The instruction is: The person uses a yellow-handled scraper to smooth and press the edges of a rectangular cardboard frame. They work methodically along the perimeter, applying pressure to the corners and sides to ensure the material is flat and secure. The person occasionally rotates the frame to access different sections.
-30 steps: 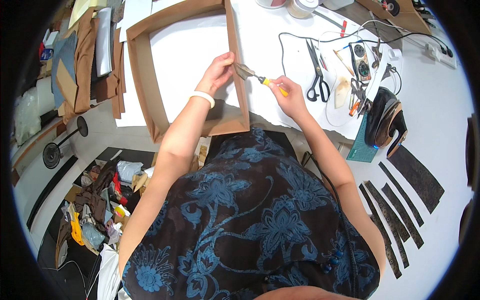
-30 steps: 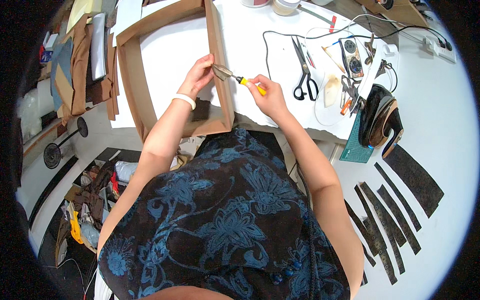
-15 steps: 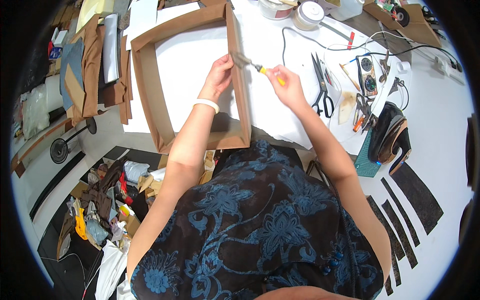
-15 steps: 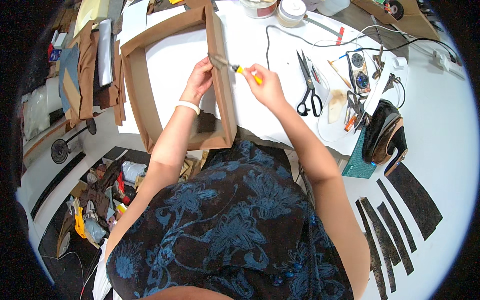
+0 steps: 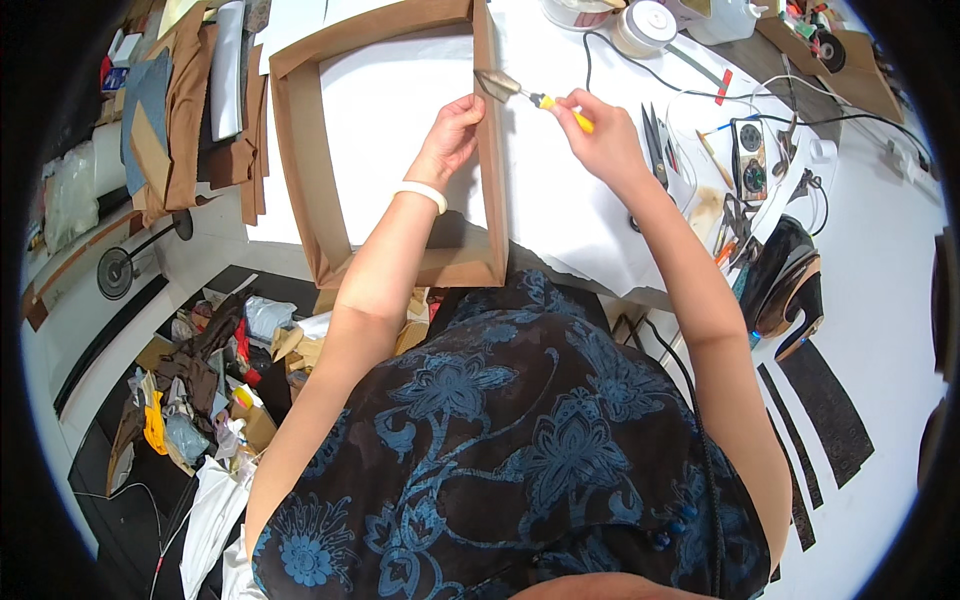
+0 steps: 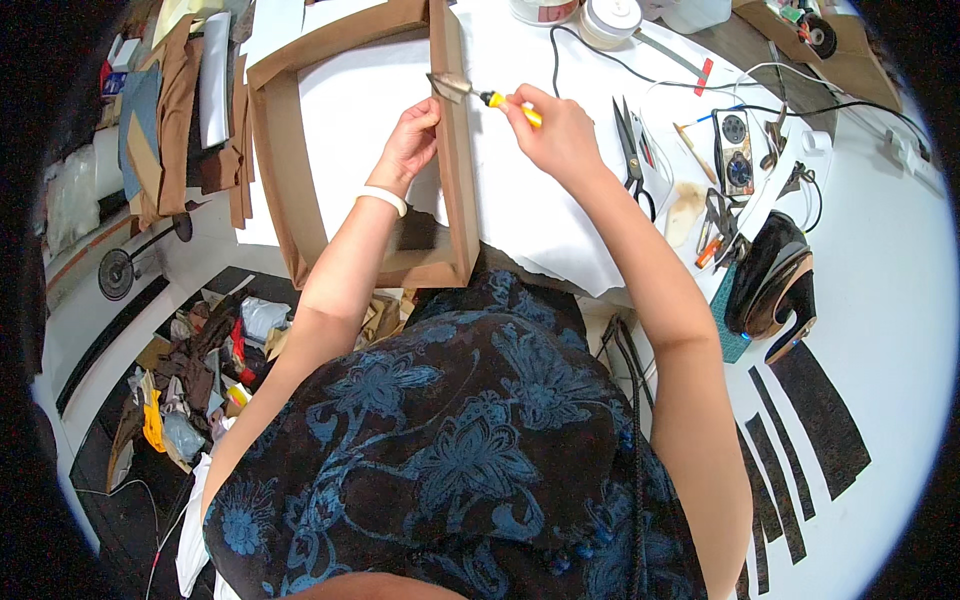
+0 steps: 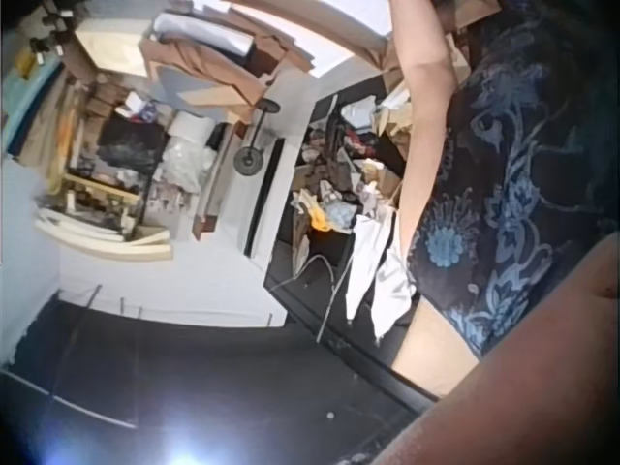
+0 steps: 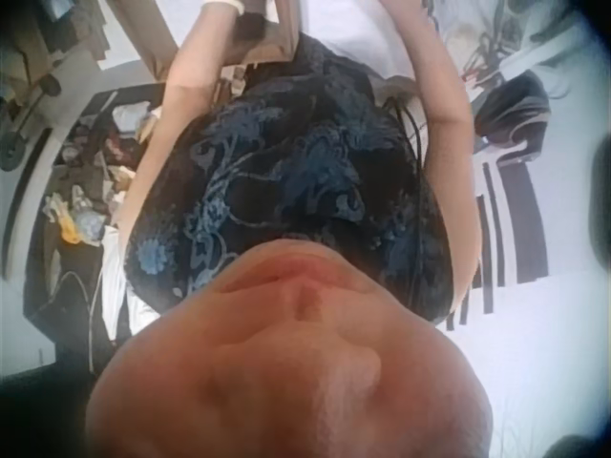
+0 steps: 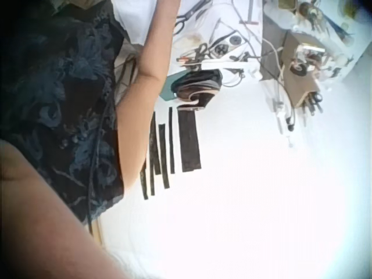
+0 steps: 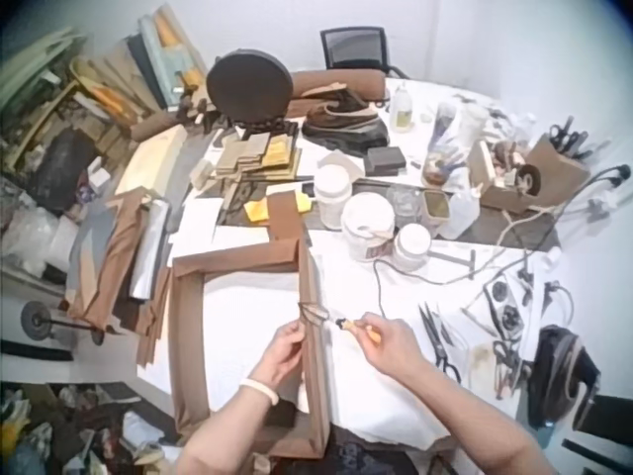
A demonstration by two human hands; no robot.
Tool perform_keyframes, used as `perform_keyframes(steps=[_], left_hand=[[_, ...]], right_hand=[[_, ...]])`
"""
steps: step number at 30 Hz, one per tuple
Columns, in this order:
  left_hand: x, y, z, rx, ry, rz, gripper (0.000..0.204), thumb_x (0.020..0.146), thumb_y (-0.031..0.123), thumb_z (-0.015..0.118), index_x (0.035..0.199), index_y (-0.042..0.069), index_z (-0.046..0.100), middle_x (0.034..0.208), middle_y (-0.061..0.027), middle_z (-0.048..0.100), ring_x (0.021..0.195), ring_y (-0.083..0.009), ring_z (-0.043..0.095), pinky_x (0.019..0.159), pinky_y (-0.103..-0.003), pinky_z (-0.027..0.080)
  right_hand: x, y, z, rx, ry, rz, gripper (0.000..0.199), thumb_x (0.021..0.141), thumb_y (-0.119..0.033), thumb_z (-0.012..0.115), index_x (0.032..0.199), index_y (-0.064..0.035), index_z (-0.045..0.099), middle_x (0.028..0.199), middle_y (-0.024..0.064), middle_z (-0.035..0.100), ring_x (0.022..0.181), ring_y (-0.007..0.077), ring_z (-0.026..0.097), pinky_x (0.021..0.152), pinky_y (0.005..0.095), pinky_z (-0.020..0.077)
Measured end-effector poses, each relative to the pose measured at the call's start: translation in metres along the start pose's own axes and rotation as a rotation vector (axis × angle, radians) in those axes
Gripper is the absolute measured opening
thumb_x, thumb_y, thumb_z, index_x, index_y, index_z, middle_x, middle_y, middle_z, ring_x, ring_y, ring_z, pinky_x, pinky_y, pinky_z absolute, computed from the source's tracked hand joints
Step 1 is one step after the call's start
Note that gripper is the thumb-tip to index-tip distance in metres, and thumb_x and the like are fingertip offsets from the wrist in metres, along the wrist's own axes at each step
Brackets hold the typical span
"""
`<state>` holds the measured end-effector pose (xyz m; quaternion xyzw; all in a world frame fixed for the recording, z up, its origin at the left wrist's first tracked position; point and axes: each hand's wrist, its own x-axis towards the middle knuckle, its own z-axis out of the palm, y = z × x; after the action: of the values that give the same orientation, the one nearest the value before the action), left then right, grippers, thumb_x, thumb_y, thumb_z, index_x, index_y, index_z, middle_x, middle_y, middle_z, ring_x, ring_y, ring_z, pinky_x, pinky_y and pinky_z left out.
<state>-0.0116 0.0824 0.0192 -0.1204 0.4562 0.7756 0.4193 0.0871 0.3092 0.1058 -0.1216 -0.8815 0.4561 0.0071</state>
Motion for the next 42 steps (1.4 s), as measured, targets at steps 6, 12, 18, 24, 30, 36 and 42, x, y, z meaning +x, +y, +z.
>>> perform_keyframes(steps=[6,12,18,24,30,36,42], left_hand=[[0.006,-0.01,-0.026,-0.063,-0.11,-0.01,0.01,0.097,0.015,0.066,0.101,0.006,0.067,0.096,-0.0015,0.069,0.088,-0.0118,0.065,0.086,-0.03,0.056],[0.013,-0.014,-0.034,-0.09,-0.191,0.04,0.002,0.096,0.01,0.065,0.095,0.008,0.066,0.097,-0.0009,0.068,0.09,-0.0103,0.063,0.085,-0.025,0.055],[0.013,-0.014,-0.028,-0.106,-0.16,0.012,0.004,0.096,0.007,0.063,0.093,0.009,0.065,0.093,0.0009,0.066,0.086,-0.009,0.061,0.082,-0.023,0.054],[0.0,0.0,-0.011,-0.101,-0.111,0.004,0.008,0.097,0.012,0.065,0.091,0.009,0.066,0.083,0.0054,0.06,0.075,-0.0043,0.051,0.069,-0.019,0.045],[-0.002,0.002,-0.018,-0.104,-0.158,-0.002,0.013,0.098,0.017,0.066,0.097,0.005,0.068,0.09,0.0015,0.064,0.083,-0.0075,0.055,0.079,-0.022,0.048],[-0.008,0.008,0.0,-0.069,-0.065,-0.028,0.015,0.099,0.02,0.065,0.088,0.01,0.063,0.081,0.0064,0.055,0.071,-0.0034,0.046,0.067,-0.018,0.042],[0.006,0.003,-0.023,-0.14,-0.171,-0.077,0.025,0.1,0.023,0.064,0.111,0.0,0.065,0.108,-0.0036,0.067,0.099,-0.012,0.059,0.094,-0.027,0.048]], right_hand=[[-0.035,-0.043,-0.029,-0.33,-0.143,-0.159,0.018,0.096,-0.028,0.064,0.094,-0.0112,0.069,0.058,0.0109,0.063,0.055,0.0329,0.064,0.053,0.043,0.0495],[-0.009,-0.072,-0.039,-0.475,-0.232,-0.225,0.015,0.096,-0.025,0.061,0.094,-0.0115,0.067,0.058,0.0097,0.063,0.055,0.0326,0.064,0.052,0.043,0.0498],[0.009,-0.091,-0.04,-0.572,-0.285,-0.211,0.012,0.095,-0.023,0.065,0.092,-0.0117,0.067,0.061,0.0104,0.065,0.056,0.0325,0.065,0.054,0.0432,0.0486],[0.003,-0.09,-0.041,-0.61,-0.351,-0.299,0.013,0.095,-0.026,0.064,0.094,-0.0125,0.067,0.059,0.0095,0.064,0.055,0.0319,0.064,0.052,0.0419,0.0489],[0.011,-0.089,-0.04,-0.621,-0.338,-0.33,0.015,0.095,-0.028,0.064,0.093,-0.0131,0.067,0.058,0.0093,0.063,0.053,0.0323,0.064,0.05,0.0427,0.0493],[0.026,-0.084,-0.04,-0.594,-0.273,-0.289,0.015,0.094,-0.026,0.064,0.09,-0.0126,0.065,0.059,0.0078,0.064,0.054,0.0315,0.064,0.051,0.0425,0.0497],[0.005,-0.083,-0.04,-0.539,-0.322,-0.271,0.011,0.093,-0.024,0.068,0.094,-0.0128,0.068,0.06,0.0077,0.065,0.055,0.0296,0.066,0.054,0.0391,0.051]])
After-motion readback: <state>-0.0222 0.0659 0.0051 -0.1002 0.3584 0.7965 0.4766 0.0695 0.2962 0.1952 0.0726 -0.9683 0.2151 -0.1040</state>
